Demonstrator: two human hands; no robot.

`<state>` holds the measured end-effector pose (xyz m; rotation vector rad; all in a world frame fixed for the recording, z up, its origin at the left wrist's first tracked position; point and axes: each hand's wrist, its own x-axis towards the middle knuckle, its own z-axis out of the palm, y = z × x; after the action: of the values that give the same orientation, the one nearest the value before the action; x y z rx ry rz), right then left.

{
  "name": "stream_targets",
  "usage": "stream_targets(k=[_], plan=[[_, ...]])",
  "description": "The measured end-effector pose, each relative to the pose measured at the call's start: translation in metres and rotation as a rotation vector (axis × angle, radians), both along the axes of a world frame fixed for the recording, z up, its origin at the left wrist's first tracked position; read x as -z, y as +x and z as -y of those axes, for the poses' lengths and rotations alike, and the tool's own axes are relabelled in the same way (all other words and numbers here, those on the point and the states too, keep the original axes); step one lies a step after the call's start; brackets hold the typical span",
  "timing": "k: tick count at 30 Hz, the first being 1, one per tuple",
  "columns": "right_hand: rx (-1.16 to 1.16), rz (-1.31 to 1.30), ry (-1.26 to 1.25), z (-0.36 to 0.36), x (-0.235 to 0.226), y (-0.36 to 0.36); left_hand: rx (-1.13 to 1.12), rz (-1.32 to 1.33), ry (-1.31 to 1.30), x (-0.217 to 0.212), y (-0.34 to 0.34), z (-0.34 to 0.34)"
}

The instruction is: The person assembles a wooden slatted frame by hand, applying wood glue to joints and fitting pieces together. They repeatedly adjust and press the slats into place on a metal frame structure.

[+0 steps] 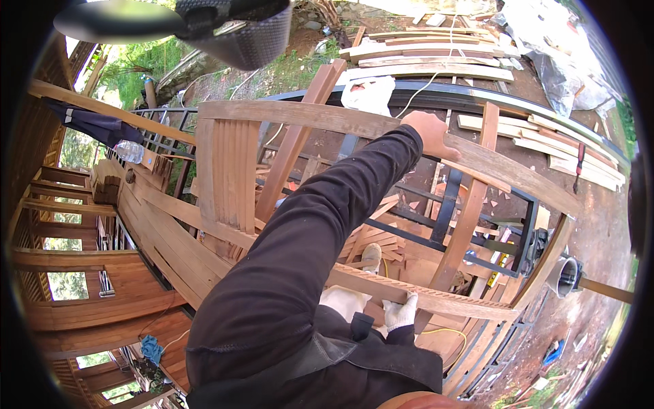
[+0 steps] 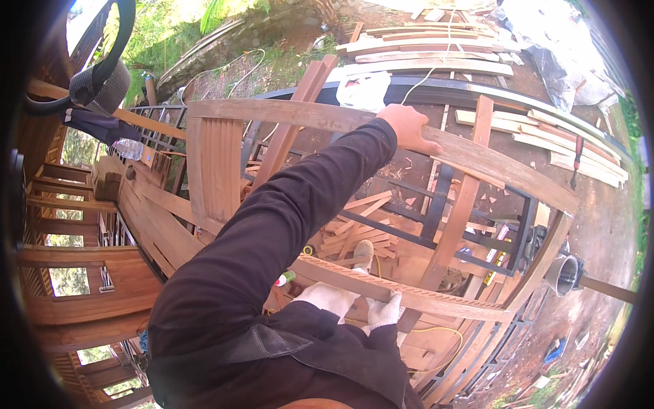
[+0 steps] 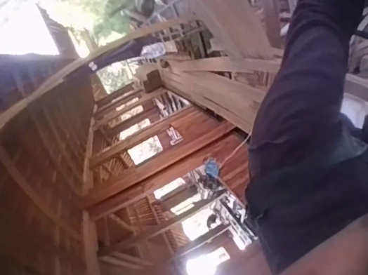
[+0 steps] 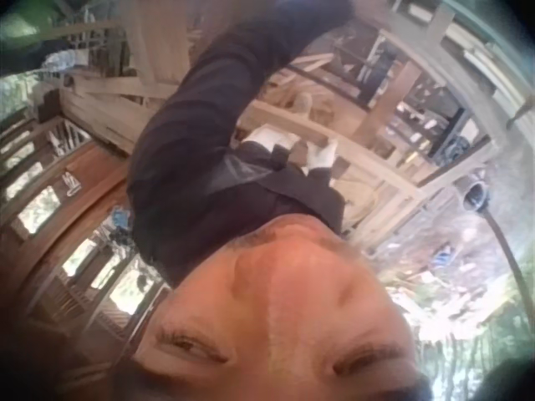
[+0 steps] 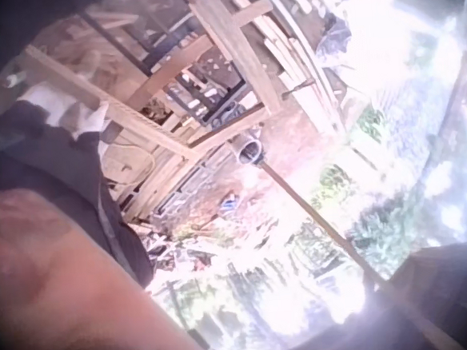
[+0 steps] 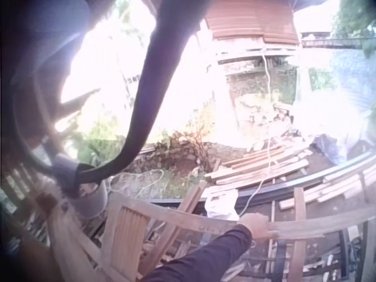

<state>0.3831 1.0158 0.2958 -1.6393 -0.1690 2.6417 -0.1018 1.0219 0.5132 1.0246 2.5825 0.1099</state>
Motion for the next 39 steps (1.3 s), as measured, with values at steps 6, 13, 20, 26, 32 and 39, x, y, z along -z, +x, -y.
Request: stream_targets(k=[6, 13, 20, 26, 32, 39], plan=[[-0.014, 0.076, -0.055, 0.040, 0.029, -0.023, -0.017, 0.076, -0.014, 0.098, -0.032, 0.026], [-0.012, 0.143, -0.031, 0.064, 0.048, -0.036, -0.007, 0.145, -0.016, 0.177, -0.049, 0.030], [0.012, 0.186, 0.023, 0.070, 0.065, -0.045, -0.033, 0.158, 0.002, 0.228, -0.059, 0.027], [0.016, 0.245, 0.045, 0.075, 0.065, -0.046, -0.030, 0.192, 0.002, 0.256, -0.057, 0.020], [0.019, 0.238, 0.068, 0.074, 0.061, -0.059, -0.018, 0.207, 0.004, 0.269, -0.066, 0.003], [0.011, 0.291, 0.041, 0.074, 0.052, -0.070, 0.040, 0.208, -0.025, 0.284, -0.072, -0.003]])
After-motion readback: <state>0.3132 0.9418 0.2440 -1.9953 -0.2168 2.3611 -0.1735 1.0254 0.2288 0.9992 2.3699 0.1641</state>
